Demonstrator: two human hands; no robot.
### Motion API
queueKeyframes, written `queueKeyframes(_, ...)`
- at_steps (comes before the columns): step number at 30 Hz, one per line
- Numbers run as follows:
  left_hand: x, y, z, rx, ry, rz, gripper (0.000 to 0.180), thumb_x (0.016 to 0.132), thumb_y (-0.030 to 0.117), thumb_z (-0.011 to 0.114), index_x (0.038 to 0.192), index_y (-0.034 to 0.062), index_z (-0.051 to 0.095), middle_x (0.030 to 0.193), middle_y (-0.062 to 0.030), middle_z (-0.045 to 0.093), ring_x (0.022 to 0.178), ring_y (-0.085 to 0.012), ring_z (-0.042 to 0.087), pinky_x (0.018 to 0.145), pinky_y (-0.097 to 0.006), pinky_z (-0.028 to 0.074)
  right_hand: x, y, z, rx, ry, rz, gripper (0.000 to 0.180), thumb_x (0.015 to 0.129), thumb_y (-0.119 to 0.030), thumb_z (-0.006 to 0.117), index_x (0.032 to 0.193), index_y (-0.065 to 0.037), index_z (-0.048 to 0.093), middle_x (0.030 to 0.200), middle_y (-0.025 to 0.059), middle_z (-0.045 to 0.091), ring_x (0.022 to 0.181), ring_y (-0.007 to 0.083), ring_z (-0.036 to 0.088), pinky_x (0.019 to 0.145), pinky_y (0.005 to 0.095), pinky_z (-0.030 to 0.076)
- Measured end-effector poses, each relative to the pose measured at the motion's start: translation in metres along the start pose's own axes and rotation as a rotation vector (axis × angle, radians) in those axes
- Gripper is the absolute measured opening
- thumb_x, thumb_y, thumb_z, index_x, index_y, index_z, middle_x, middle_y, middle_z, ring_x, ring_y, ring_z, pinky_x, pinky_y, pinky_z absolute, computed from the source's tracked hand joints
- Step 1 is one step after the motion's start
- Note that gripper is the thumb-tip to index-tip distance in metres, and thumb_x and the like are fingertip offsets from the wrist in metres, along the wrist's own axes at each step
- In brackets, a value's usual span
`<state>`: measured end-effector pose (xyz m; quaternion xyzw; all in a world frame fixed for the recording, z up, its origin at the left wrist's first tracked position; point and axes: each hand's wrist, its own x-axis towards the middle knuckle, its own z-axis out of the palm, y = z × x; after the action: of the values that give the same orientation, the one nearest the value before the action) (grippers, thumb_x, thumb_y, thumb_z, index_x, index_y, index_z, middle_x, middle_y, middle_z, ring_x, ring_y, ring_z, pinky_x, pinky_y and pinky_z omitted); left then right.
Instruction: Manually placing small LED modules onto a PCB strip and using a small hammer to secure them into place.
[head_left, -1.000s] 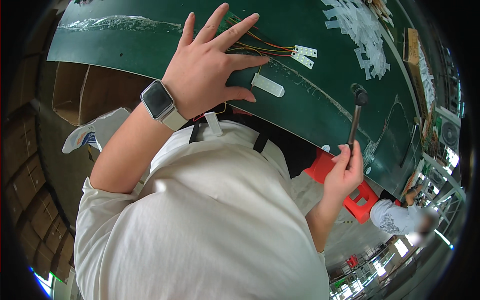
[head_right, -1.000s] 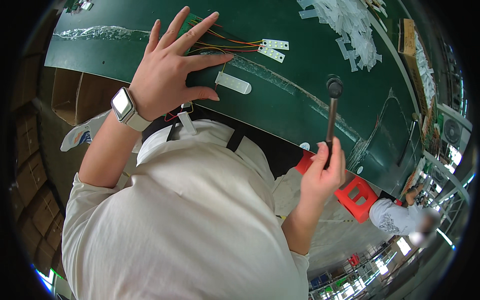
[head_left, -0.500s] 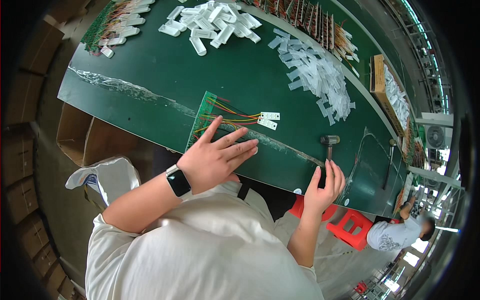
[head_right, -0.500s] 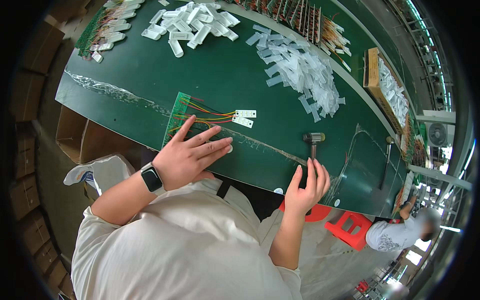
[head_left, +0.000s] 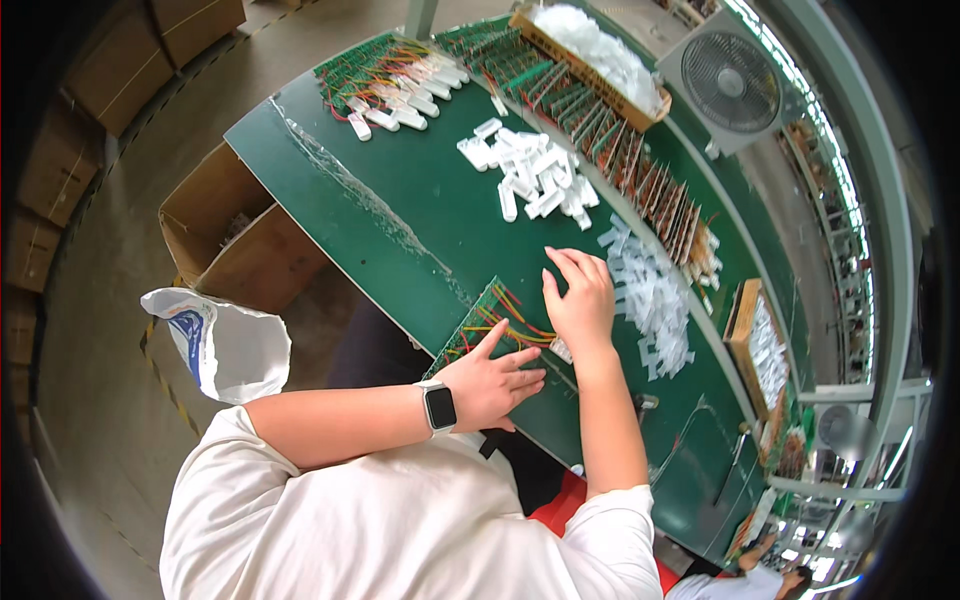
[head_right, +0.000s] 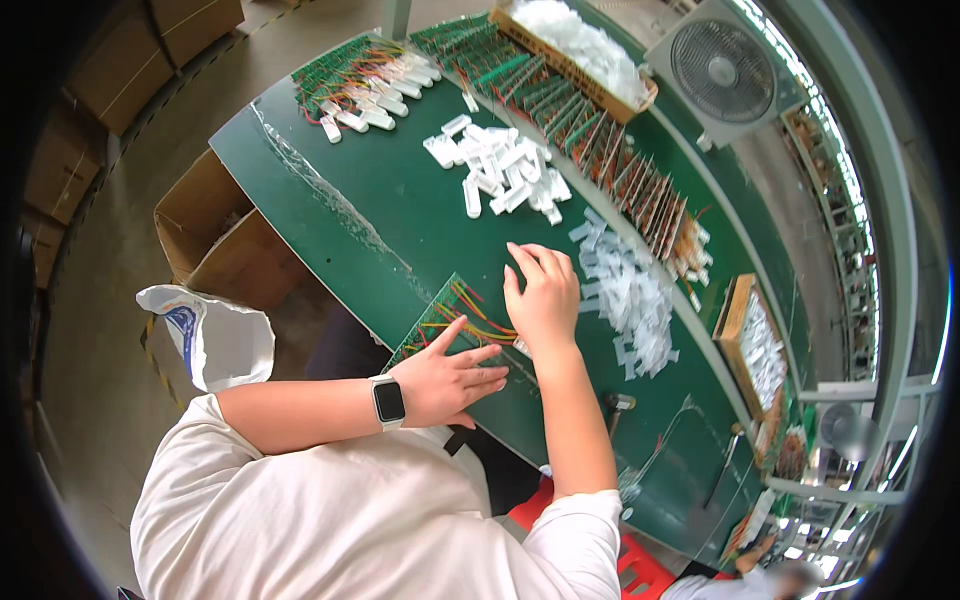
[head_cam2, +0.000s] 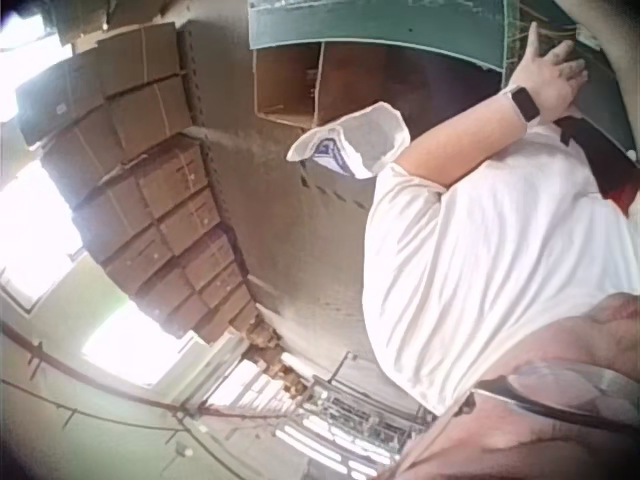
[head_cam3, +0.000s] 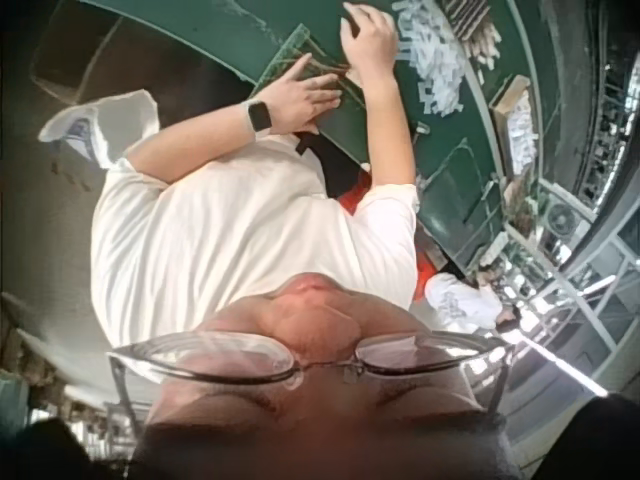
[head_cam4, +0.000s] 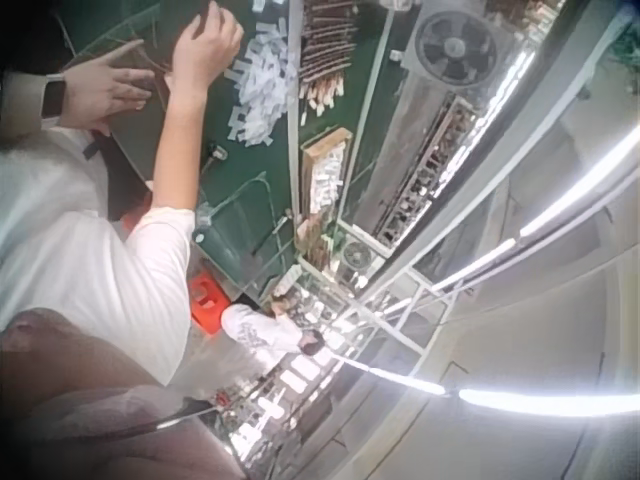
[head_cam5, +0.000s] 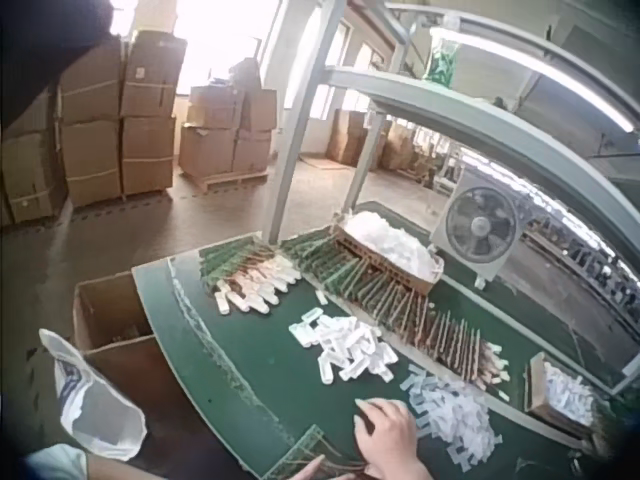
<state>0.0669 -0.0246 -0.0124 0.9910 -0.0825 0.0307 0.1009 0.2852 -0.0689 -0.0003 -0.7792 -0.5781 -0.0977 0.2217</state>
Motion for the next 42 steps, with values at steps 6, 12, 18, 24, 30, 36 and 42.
queueKeyframes(6, 0.004, 0.002, -0.004, 0.072, 0.059, 0.061, 0.055, 0.095, 0.055, 0.062, 0.134, 0.0180, 0.070, 0.141, 0.0064, 0.065, 0.153, -0.0256, 0.037, 0.128, -0.067, 0.014, 0.069, 0.025, 0.051, -0.234, 0.070, -0.268, 0.047, 0.088, -0.001, 0.058, 0.132, -0.015, 0.071, 0.131, 0.0056, 0.069, 0.122, 0.0274, 0.062, 0.102, 0.0414, 0.052)
queueKeyframes(12, 0.017, 0.001, -0.005, 0.117, 0.083, 0.076, 0.036, 0.092, 0.030, 0.065, 0.125, 0.0209, 0.075, 0.131, 0.0045, 0.070, 0.140, -0.0246, 0.050, 0.126, -0.053, 0.032, 0.073, 0.051, 0.050, -0.257, 0.124, -0.280, 0.034, 0.089, -0.014, 0.069, 0.122, -0.013, 0.073, 0.117, 0.0022, 0.072, 0.109, 0.0231, 0.064, 0.094, 0.0402, 0.050)
queueKeyframes(18, 0.015, -0.005, 0.005, 0.085, 0.241, 0.068, 0.032, 0.088, 0.020, 0.066, 0.118, 0.0197, 0.077, 0.124, 0.0033, 0.072, 0.130, -0.0230, 0.057, 0.120, -0.047, 0.040, 0.049, 0.042, 0.010, -0.166, 0.225, -0.189, 0.038, 0.084, -0.019, 0.078, 0.121, -0.013, 0.075, 0.104, 0.0002, 0.074, 0.101, 0.0220, 0.064, 0.091, 0.0396, 0.049)
queueKeyframes(24, 0.017, -0.009, 0.000, 0.104, 0.257, 0.089, 0.030, 0.086, 0.020, 0.067, 0.114, 0.0175, 0.077, 0.117, 0.0024, 0.074, 0.124, -0.0226, 0.060, 0.115, -0.045, 0.044, -0.018, 0.027, -0.038, 0.054, 0.230, 0.028, 0.037, 0.083, -0.020, 0.081, 0.118, -0.010, 0.077, 0.096, 0.0040, 0.075, 0.092, 0.0265, 0.066, 0.086, 0.0414, 0.053)
queueKeyframes(30, 0.015, 0.000, -0.002, 0.089, 0.324, 0.110, 0.028, 0.080, 0.020, 0.068, 0.106, 0.0144, 0.078, 0.113, 0.0022, 0.074, 0.120, -0.0233, 0.062, 0.108, -0.044, 0.048, -0.074, 0.030, -0.032, 0.110, 0.264, 0.174, 0.035, 0.082, -0.018, 0.082, 0.116, -0.009, 0.077, 0.096, 0.0063, 0.075, 0.092, 0.0276, 0.067, 0.085, 0.0414, 0.054)
queueKeyframes(36, 0.025, 0.003, -0.003, -0.108, 0.350, -0.076, 0.011, 0.076, 0.012, 0.072, 0.087, 0.0121, 0.075, 0.099, 0.0004, 0.073, 0.112, -0.0259, 0.065, 0.095, -0.045, 0.051, -0.072, 0.033, -0.015, 0.100, 0.294, 0.179, 0.032, 0.084, -0.017, 0.078, 0.115, -0.014, 0.077, 0.091, 0.0069, 0.074, 0.087, 0.0309, 0.066, 0.080, 0.0432, 0.054)
queueKeyframes(42, 0.037, 0.003, -0.003, -0.072, 0.382, -0.114, 0.011, 0.076, 0.010, 0.080, 0.087, 0.0135, 0.077, 0.096, 0.0034, 0.077, 0.113, -0.0231, 0.067, 0.096, -0.041, 0.052, -0.076, 0.056, -0.005, 0.049, 0.364, 0.139, 0.032, 0.085, -0.023, 0.080, 0.116, -0.018, 0.078, 0.089, 0.0030, 0.075, 0.087, 0.0242, 0.067, 0.079, 0.0385, 0.056)
